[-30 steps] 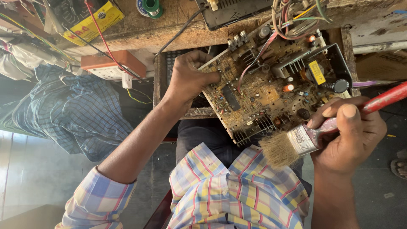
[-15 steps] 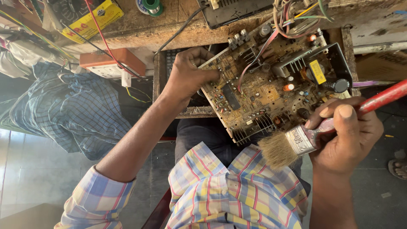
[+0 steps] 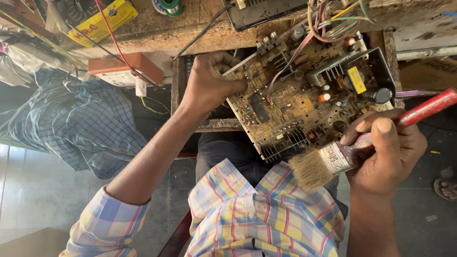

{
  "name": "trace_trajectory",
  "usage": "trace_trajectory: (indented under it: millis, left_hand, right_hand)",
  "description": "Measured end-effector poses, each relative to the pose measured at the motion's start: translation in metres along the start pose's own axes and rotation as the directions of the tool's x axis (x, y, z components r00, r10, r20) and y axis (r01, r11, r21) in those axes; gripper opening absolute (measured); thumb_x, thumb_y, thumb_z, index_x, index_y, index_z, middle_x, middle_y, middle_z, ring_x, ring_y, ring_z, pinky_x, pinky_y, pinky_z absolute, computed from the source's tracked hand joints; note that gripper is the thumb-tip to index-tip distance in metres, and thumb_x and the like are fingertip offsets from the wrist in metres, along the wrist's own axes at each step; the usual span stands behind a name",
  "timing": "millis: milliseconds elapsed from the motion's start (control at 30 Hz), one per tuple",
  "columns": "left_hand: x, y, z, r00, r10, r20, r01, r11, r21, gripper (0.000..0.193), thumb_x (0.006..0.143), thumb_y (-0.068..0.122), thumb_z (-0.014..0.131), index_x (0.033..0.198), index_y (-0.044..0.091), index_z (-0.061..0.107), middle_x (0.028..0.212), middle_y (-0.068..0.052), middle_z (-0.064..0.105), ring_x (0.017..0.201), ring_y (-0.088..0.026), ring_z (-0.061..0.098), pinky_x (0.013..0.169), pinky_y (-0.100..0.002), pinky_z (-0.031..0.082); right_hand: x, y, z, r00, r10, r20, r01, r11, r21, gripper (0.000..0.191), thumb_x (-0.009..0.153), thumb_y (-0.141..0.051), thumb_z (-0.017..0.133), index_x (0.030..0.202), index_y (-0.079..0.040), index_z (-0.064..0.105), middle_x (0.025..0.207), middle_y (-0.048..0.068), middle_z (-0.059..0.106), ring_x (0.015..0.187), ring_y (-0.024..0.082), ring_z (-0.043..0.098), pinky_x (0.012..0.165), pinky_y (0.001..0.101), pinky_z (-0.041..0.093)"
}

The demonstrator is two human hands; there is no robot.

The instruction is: The person brushes dust off a dusty circuit board with a paintbrush, then holds the board steady and solders components on it with a soldering iron, working across different points on the board.

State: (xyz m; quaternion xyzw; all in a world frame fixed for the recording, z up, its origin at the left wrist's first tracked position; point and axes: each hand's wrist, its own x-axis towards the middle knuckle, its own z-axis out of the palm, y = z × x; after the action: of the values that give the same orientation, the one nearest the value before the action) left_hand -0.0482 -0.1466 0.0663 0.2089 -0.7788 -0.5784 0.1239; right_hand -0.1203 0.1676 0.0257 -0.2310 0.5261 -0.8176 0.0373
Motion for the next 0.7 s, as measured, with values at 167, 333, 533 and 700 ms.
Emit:
trace_trajectory:
  millis: [167, 333, 533, 700]
  left_hand:
    - [-0.006, 0.012, -0.004, 0.981, 0.192, -0.031, -0.171, 0.928, 0.33, 0.045, 0.072, 0.011, 0.083, 0.113, 0.001, 0.065, 0.098, -0.008, 0.073, 0.087, -0.016, 0.069, 0.079, -0.034, 0.057]
    - [-0.03, 0.031, -0.007, 0.853, 0.519, -0.053, -0.405, 0.724, 0.559, 0.041, 0.081, 0.01, 0.078, 0.119, 0.001, 0.063, 0.125, -0.015, 0.06, 0.123, -0.028, 0.06, 0.108, -0.043, 0.049]
    - [-0.008, 0.062, -0.037, 0.417, 0.663, 0.622, -0.784, -0.084, 0.615, 0.013, 0.089, 0.013, 0.071, 0.099, 0.012, 0.08, 0.14, -0.011, 0.058, 0.137, -0.028, 0.05, 0.119, -0.046, 0.038]
    - [0.017, 0.069, -0.018, 0.396, 0.515, 0.76, -0.849, -0.111, 0.517, 0.012, 0.085, 0.015, 0.07, 0.09, 0.017, 0.081, 0.136, -0.01, 0.061, 0.138, -0.028, 0.05, 0.119, -0.043, 0.037]
  right_hand:
    - [-0.001, -0.001, 0.002, 1.0, 0.01, 0.001, -0.01, 1.0, -0.02, 0.038, 0.112, -0.025, 0.07, 0.092, 0.003, 0.054, 0.083, 0.013, 0.059, 0.06, 0.02, 0.059, 0.058, 0.0321, 0.049]
    - [-0.002, 0.0, -0.001, 1.0, 0.008, 0.0, -0.008, 1.0, -0.019, 0.039, 0.113, -0.025, 0.07, 0.093, 0.005, 0.055, 0.082, 0.014, 0.06, 0.06, 0.02, 0.059, 0.06, 0.0321, 0.048]
    - [-0.005, -0.001, 0.004, 0.998, 0.061, -0.016, -0.061, 0.998, 0.017, 0.039, 0.111, -0.025, 0.072, 0.09, 0.005, 0.056, 0.076, 0.014, 0.059, 0.057, 0.02, 0.059, 0.054, 0.0307, 0.044]
    - [-0.005, -0.003, 0.007, 1.0, 0.016, 0.011, -0.016, 0.999, 0.049, 0.043, 0.109, -0.026, 0.074, 0.084, 0.003, 0.055, 0.081, 0.014, 0.06, 0.057, 0.02, 0.061, 0.05, 0.029, 0.046]
